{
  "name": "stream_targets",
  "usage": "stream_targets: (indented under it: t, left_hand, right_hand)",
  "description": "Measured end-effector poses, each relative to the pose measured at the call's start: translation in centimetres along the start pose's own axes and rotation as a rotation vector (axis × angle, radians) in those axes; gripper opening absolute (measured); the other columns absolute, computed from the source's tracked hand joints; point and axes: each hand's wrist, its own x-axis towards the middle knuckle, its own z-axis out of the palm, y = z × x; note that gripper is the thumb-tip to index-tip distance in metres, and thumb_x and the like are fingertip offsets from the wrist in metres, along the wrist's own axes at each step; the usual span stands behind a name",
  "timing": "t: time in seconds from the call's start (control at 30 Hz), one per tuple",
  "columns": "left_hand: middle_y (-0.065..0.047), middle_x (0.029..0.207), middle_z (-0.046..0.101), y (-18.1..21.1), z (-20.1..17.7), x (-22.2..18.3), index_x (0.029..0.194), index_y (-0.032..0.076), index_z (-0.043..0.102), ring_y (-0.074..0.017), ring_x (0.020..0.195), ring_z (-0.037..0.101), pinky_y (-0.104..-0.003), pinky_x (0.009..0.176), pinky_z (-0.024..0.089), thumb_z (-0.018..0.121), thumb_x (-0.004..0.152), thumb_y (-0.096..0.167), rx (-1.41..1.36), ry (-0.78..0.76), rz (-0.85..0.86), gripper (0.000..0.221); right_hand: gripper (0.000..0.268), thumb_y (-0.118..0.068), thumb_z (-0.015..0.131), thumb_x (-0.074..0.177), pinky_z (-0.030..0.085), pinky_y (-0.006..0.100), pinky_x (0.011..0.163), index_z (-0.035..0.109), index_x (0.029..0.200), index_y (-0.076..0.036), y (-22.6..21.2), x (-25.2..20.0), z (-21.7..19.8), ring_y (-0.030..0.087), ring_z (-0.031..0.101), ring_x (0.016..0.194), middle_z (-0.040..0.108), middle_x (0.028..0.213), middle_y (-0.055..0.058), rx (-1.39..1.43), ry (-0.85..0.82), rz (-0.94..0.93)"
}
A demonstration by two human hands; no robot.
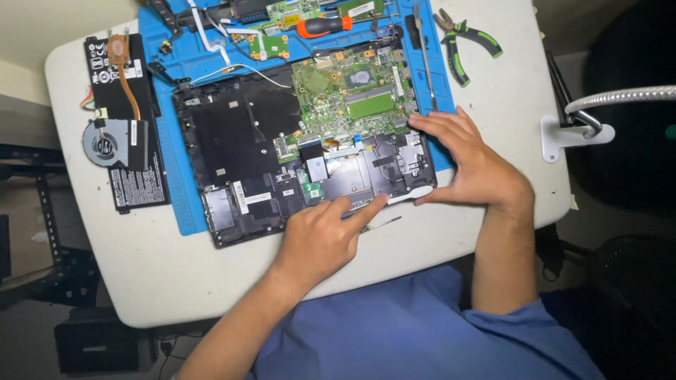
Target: Routing internal cables and connecting ribbon cables to the motherboard during a laptop repair.
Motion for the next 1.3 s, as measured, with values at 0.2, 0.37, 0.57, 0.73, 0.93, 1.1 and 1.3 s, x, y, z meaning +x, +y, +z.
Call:
stream_targets:
  t: [0.2, 0.37, 0.57, 0.73, 0.93, 1.1, 1.3]
  left_hand:
    - [-0.007, 0.081, 0.068, -0.4, 1.9, 1.3, 0.124, 0.033, 0.074, -0.0262, 0.062, 0.068, -0.034, 0.054, 0.054, 0.058, 0.092, 0.013, 0.029, -0.051, 0.031, 0.04]
    - [-0.006, 0.082, 0.067, -1.7, 0.3, 0.4, 0.126, 0.037, 0.073, -0.0256, 0.062, 0.068, -0.034, 0.052, 0.054, 0.056, 0.093, 0.016, 0.036, -0.12, -0.01, 0.042]
    - [-0.007, 0.082, 0.067, -0.7, 0.7, 1.7, 0.127, 0.033, 0.073, -0.0245, 0.06, 0.068, -0.033, 0.05, 0.053, 0.056, 0.093, 0.014, 0.019, -0.11, 0.017, 0.043]
    - [-0.006, 0.081, 0.067, -1.8, -0.6, 0.5, 0.122, 0.035, 0.075, -0.0235, 0.06, 0.069, -0.033, 0.05, 0.054, 0.055, 0.093, 0.017, 0.048, -0.155, 0.009, 0.04]
    - [-0.007, 0.083, 0.066, -0.3, 2.3, 1.6, 0.128, 0.033, 0.072, -0.0258, 0.061, 0.067, -0.036, 0.05, 0.053, 0.053, 0.093, 0.014, 0.043, -0.088, 0.047, 0.044]
    - [-0.009, 0.082, 0.067, -1.5, 0.2, 0.4, 0.128, 0.032, 0.074, -0.0267, 0.059, 0.068, -0.034, 0.049, 0.053, 0.054, 0.094, 0.015, 0.028, -0.159, 0.035, 0.042]
    - [-0.008, 0.081, 0.066, -0.2, 2.9, 2.0, 0.129, 0.029, 0.072, -0.0242, 0.059, 0.067, -0.032, 0.047, 0.052, 0.053, 0.094, 0.011, 0.041, -0.093, 0.057, 0.044]
  right_hand:
    - [0.119, -0.046, 0.101, 0.05, 0.009, 0.065, 0.123, 0.048, 0.151, -0.011, 1.3, -0.4, 0.2, 0.037, 0.047, 0.139, 0.057, 0.146, 0.012, 0.001, -0.019, 0.014]
    - [0.117, -0.041, 0.102, 0.05, 0.006, 0.067, 0.122, 0.049, 0.149, -0.008, 1.2, -0.1, 0.3, 0.039, 0.048, 0.137, 0.059, 0.141, 0.016, -0.003, -0.016, 0.01]
    - [0.12, -0.041, 0.102, 0.048, 0.004, 0.066, 0.123, 0.046, 0.149, -0.009, 1.2, -0.1, 0.4, 0.037, 0.048, 0.138, 0.058, 0.142, 0.015, -0.016, -0.021, 0.022]
    - [0.121, -0.042, 0.103, 0.048, 0.003, 0.066, 0.122, 0.046, 0.149, -0.01, 1.3, -0.2, 0.5, 0.036, 0.049, 0.137, 0.059, 0.142, 0.014, -0.012, -0.008, 0.028]
    - [0.122, -0.042, 0.102, 0.046, 0.001, 0.067, 0.122, 0.045, 0.149, -0.01, 1.0, -0.1, 0.7, 0.036, 0.049, 0.137, 0.059, 0.142, 0.013, -0.026, 0.0, 0.038]
    - [0.121, -0.04, 0.103, 0.046, 0.0, 0.067, 0.122, 0.047, 0.148, -0.01, 1.1, -0.2, 0.6, 0.038, 0.05, 0.137, 0.06, 0.141, 0.015, 0.001, 0.012, 0.038]
    - [0.122, -0.038, 0.103, 0.045, -0.001, 0.067, 0.122, 0.045, 0.149, -0.011, 1.2, -0.2, 0.7, 0.037, 0.048, 0.138, 0.059, 0.143, 0.014, -0.002, 0.008, 0.042]
